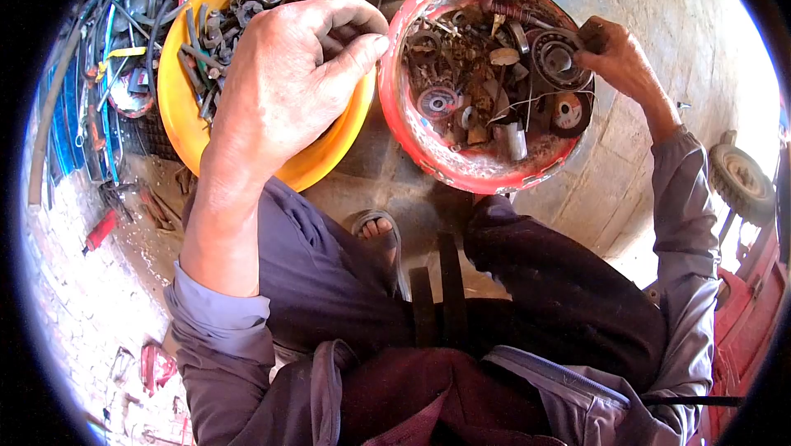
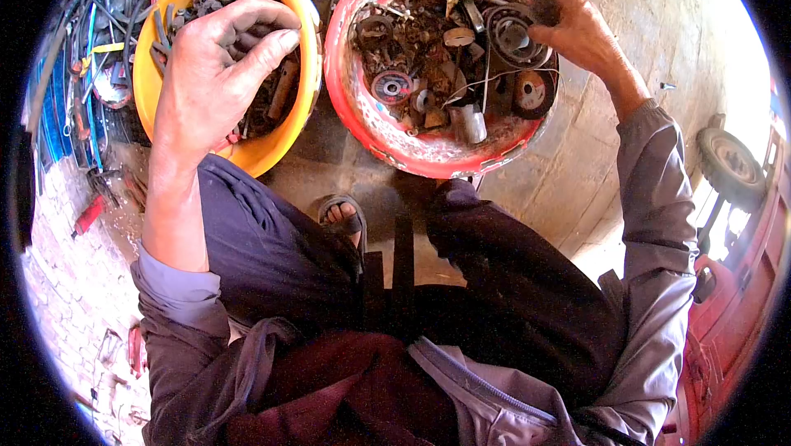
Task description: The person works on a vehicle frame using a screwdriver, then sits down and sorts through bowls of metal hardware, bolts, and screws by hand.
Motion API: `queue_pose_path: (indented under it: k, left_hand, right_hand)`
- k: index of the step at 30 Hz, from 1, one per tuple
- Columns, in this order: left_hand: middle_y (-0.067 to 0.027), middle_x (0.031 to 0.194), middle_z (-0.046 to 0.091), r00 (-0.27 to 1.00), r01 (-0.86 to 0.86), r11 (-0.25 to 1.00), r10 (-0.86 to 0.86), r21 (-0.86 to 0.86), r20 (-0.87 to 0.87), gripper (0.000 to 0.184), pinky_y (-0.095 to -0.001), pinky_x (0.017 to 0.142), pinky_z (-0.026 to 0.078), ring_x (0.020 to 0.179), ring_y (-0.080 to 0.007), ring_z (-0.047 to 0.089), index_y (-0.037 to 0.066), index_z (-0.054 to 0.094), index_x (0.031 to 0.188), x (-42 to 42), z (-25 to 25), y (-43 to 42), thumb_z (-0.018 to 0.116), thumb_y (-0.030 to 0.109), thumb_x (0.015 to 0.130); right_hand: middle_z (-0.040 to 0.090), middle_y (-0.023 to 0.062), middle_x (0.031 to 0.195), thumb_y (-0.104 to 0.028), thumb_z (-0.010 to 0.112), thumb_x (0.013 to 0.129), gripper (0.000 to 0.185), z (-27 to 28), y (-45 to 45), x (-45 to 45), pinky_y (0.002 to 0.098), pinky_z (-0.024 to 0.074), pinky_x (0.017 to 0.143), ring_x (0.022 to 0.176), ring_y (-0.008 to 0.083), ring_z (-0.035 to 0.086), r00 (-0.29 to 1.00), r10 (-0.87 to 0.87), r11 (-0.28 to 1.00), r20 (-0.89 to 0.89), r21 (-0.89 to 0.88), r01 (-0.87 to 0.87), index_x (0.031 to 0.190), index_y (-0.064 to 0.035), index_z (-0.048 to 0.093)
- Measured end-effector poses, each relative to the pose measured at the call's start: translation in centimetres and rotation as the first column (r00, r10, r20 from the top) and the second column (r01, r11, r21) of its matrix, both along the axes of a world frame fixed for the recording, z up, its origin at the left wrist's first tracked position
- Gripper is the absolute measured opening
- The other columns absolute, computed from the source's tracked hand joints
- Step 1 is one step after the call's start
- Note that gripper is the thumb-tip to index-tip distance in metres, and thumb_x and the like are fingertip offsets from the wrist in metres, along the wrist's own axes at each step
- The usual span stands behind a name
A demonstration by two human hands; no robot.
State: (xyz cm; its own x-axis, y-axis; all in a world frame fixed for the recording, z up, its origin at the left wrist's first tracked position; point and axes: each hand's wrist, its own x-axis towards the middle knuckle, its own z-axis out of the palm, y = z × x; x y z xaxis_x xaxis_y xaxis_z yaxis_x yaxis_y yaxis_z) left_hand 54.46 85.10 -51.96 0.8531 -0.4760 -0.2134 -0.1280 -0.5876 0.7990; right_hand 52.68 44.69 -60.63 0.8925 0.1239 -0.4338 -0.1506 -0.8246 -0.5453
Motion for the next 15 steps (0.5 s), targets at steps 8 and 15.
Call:
queue_pose_path:
  k: [8, 15]
  left_hand:
    - [-0.0029, 0.088, 0.069, 1.0, 0.006, 1.0, -0.006, 0.007, 0.015, 0.014, -0.0249, 0.073, 0.052, 0.078, -0.0084, 0.063, 0.0, 0.069, 0.104, -0.1, -0.3, 0.1, 0.067, 0.007, 0.091]
    - [-0.0025, 0.086, 0.069, 1.0, -0.014, 1.0, 0.014, 0.02, 0.002, 0.014, -0.0246, 0.072, 0.051, 0.077, -0.0083, 0.063, 0.0, 0.069, 0.103, -0.1, -0.3, 0.2, 0.067, 0.006, 0.091]
  right_hand:
    - [0.067, 0.0232, 0.085, -0.02, 0.07, 0.079, 0.03, 0.6, 0.8, 0.2, 0.0448, 0.052, 0.075, 0.083, 0.0379, 0.068, 0.984, 0.178, 0.951, 0.014, -0.26, -0.168, 0.098, 0.0017, 0.065]
    - [0.067, 0.0213, 0.096, -0.02, 0.068, 0.082, 0.03, 1.1, 4.6, 0.3, 0.0481, 0.0524, 0.08, 0.092, 0.0414, 0.065, 0.894, 0.362, 0.893, 0.264, -0.372, -0.252, 0.107, -0.0038, 0.062]
